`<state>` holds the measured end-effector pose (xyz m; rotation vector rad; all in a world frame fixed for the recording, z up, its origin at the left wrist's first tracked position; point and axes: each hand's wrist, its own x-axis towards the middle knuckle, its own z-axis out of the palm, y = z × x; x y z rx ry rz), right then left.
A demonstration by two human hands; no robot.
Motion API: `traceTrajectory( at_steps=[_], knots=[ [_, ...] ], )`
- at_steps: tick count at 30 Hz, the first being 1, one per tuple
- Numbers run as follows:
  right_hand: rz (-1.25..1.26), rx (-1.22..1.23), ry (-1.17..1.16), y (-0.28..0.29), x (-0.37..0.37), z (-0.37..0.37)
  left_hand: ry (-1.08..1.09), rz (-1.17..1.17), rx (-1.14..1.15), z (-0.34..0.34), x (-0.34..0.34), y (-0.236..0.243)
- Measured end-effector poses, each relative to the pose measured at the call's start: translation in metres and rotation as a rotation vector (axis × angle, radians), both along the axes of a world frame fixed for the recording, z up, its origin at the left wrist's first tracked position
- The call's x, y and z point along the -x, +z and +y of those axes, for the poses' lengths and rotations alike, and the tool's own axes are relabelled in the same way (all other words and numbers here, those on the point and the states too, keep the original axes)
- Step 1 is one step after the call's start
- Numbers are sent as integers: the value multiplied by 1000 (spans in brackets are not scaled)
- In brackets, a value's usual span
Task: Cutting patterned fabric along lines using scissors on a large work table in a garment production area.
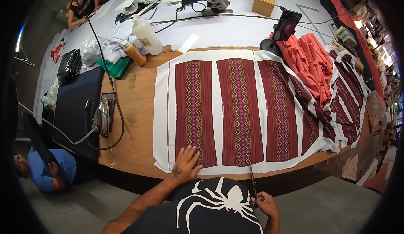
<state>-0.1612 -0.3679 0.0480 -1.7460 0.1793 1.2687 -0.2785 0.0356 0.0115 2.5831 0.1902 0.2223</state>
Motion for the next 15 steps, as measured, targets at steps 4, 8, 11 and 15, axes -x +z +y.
traceTrajectory(
  at_steps=[4, 8, 11, 15],
  knots=[
    [14, 9, 13, 3, -2, -5, 159, 11, -72, 28, 40, 1],
    [25, 26, 36, -4, -5, -14, 296, 9, -155, 41, 69, -7],
    [118, 60, 24, 14, -15, 6, 351, -35, -120, 39, 70, -8],
    [121, 75, 70, 12, -19, 3, 368, -36, -92, 40, 69, -10]
  ],
)
